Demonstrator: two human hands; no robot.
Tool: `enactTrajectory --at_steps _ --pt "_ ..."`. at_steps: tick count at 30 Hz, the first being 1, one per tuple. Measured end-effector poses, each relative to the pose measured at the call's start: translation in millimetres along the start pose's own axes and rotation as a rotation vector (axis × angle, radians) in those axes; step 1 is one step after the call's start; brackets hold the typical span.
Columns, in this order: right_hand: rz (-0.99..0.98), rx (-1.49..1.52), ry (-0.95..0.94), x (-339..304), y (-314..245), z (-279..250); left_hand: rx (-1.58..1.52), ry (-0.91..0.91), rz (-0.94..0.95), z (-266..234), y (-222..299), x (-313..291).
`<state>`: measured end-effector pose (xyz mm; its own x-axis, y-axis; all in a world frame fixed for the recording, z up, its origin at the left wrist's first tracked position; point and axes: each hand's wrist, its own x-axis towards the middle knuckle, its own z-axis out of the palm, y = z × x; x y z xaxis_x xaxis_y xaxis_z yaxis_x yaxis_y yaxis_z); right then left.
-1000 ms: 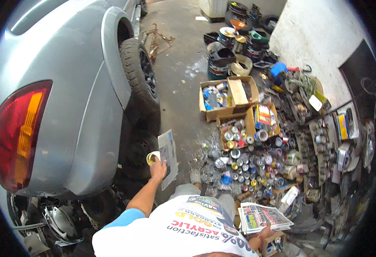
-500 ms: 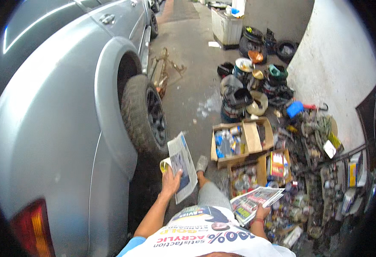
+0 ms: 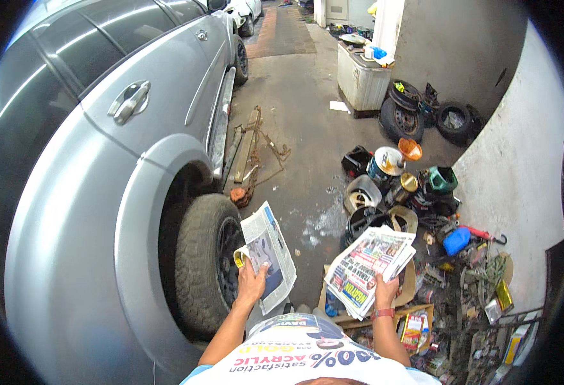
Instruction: The person gathers newspapers and masking tape from a cluttered workbench, walks to a white sedan with its roof interior exposed, and tapes the newspapers over the roof opening. The person smooths the paper and secures it with multiple strips of tape along the roof edges.
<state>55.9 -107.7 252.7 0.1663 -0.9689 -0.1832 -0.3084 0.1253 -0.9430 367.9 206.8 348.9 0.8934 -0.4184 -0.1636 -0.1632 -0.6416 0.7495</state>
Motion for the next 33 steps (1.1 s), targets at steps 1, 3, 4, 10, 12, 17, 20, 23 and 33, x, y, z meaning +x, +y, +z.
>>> enactTrajectory --at_steps 1,3,4,10,12,17,20,23,33 --pt "-0.043 0.044 0.026 25 -24 27 -0.031 0.012 0.018 0 11 36" --pt "-0.09 0.101 0.036 69 -60 78 -0.085 0.024 0.003 1 24 99" --pt "-0.1 0.119 0.033 91 -81 105 -0.094 0.043 -0.001 4 24 136" --pt "-0.095 0.254 0.112 218 -172 236 -0.087 0.09 0.044 18 76 358" --pt "-0.045 0.15 0.119 248 -222 265 -0.139 0.067 0.077 11 126 417" --pt "0.049 0.32 0.138 365 -261 333 0.002 0.053 0.121 15 194 572" --pt "0.038 0.395 0.25 449 -268 377 0.016 0.01 0.136 39 231 672" --pt "-0.013 0.345 0.196 544 -304 428 -0.024 -0.033 0.126 75 270 783" --pt "-0.05 0.206 -0.107 865 -455 660 -0.219 -0.138 -0.032 161 416 1095"
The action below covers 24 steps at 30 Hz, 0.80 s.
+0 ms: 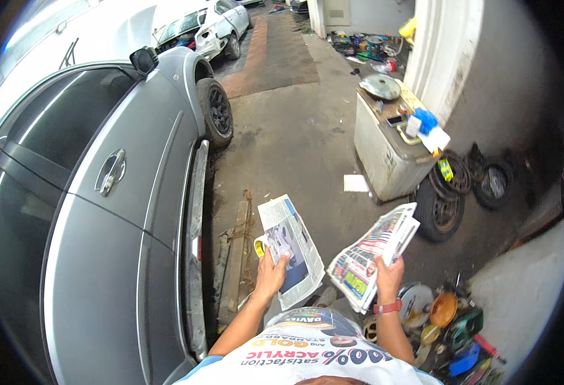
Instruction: The person gathers newspapers and masking tape from a cluttered workbench, walks to a white sedan with its roof interior exposed, and tapes the newspapers over the roof opening. The person smooths the paper and secures it with multiple strips of tape along the roof edges.
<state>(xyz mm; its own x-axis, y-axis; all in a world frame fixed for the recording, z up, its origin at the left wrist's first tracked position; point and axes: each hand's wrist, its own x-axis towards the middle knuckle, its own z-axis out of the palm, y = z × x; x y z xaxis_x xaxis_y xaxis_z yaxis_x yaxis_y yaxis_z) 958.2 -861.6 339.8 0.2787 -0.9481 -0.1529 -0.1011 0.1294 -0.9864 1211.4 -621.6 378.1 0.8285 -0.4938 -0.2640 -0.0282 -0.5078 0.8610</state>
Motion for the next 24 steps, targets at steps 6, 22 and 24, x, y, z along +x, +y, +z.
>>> enactTrajectory --at_steps 6,22,24 --pt "0.003 0.041 -0.348 157 -78 176 0.112 0.079 0.239 34 77 178" --pt "-0.153 -0.192 -0.391 598 -197 557 0.252 -0.143 0.46 54 291 744" --pt "-0.173 -0.221 -0.373 666 -190 592 0.246 -0.169 0.464 64 312 816"
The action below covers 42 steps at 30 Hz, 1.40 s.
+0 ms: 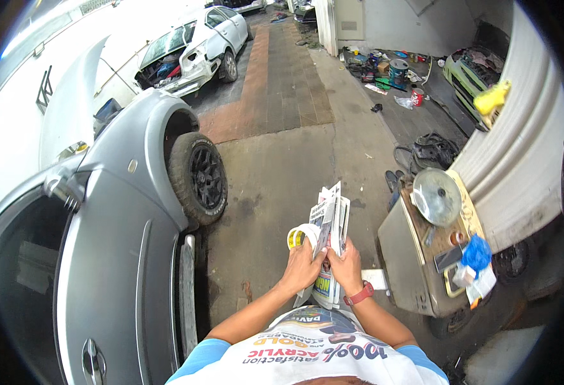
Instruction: The person gathers newspapers and masking tape from a cluttered workbench, walks to a white sedan with its roof interior exposed, and tapes the newspapers over the roof opening. The person smooths the paper and secures it with multiple strips of tape along the roof edges.
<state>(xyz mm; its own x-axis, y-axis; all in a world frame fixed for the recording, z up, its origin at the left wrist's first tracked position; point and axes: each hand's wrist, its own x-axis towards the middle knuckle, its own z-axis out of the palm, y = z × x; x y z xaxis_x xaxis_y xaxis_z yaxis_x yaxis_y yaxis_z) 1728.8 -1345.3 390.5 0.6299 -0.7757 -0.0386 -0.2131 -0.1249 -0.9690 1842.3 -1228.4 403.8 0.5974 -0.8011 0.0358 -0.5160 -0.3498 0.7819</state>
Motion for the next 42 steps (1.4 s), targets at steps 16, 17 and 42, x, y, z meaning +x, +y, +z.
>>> enactTrajectory --at_steps 16,17,42 --pt "-0.215 -0.131 -0.224 609 -78 81 -0.051 0.28 -0.1 -86 -73 576" --pt "-0.222 -0.169 -0.249 643 -85 92 -0.056 0.297 -0.118 -94 -83 609" --pt "-0.564 -0.133 -0.697 1500 -131 384 -0.78 0.209 -0.354 -341 -357 1483"
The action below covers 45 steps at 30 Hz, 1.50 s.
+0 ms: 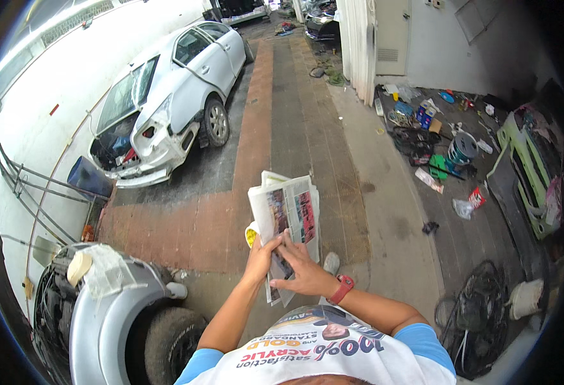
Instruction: The person gathers newspapers and masking tape from a cluttered workbench, walks to a white sedan with its roof interior exposed, and tapes the newspapers over the roof opening. The person smooths the paper and secures it with multiple strips of tape along the roof edges.
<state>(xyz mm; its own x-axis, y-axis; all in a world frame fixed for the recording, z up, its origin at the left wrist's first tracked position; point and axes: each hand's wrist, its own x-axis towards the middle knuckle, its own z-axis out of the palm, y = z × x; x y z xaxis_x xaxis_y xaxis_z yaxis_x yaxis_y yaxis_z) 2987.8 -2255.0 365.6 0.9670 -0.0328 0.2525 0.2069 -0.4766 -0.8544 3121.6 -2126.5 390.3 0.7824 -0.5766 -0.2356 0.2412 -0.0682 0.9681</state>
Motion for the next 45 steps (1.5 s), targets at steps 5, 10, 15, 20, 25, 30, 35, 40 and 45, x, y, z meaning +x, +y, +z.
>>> enactTrajectory --at_steps 5,10,15,20,25,30,35,40,45 --pt "-0.14 0.009 -0.157 159 74 -78 0.036 0.196 -0.013 -31 37 149" --pt "-0.204 0.179 -0.369 312 137 -136 0.005 0.354 0.009 -74 75 261" --pt "0.064 0.288 -0.406 488 270 -196 0.084 0.513 -0.034 -113 117 414" --pt "0.368 -0.03 -0.064 568 485 -248 0.443 0.51 -0.053 -198 118 573" --pt "1.123 -0.337 -0.036 478 636 -312 0.836 0.473 -0.223 -240 147 731" --pt "1.736 -0.357 -0.349 445 659 -365 0.975 0.452 -0.321 -285 140 862" --pt "1.85 -0.038 -0.239 548 715 -362 1.036 0.411 -0.387 -299 138 1014" --pt "1.749 -0.029 -0.282 715 849 -438 1.115 0.423 -0.603 -310 102 1146" --pt "1.391 -0.254 0.011 1019 986 -576 1.167 0.454 -0.619 -302 127 1265"
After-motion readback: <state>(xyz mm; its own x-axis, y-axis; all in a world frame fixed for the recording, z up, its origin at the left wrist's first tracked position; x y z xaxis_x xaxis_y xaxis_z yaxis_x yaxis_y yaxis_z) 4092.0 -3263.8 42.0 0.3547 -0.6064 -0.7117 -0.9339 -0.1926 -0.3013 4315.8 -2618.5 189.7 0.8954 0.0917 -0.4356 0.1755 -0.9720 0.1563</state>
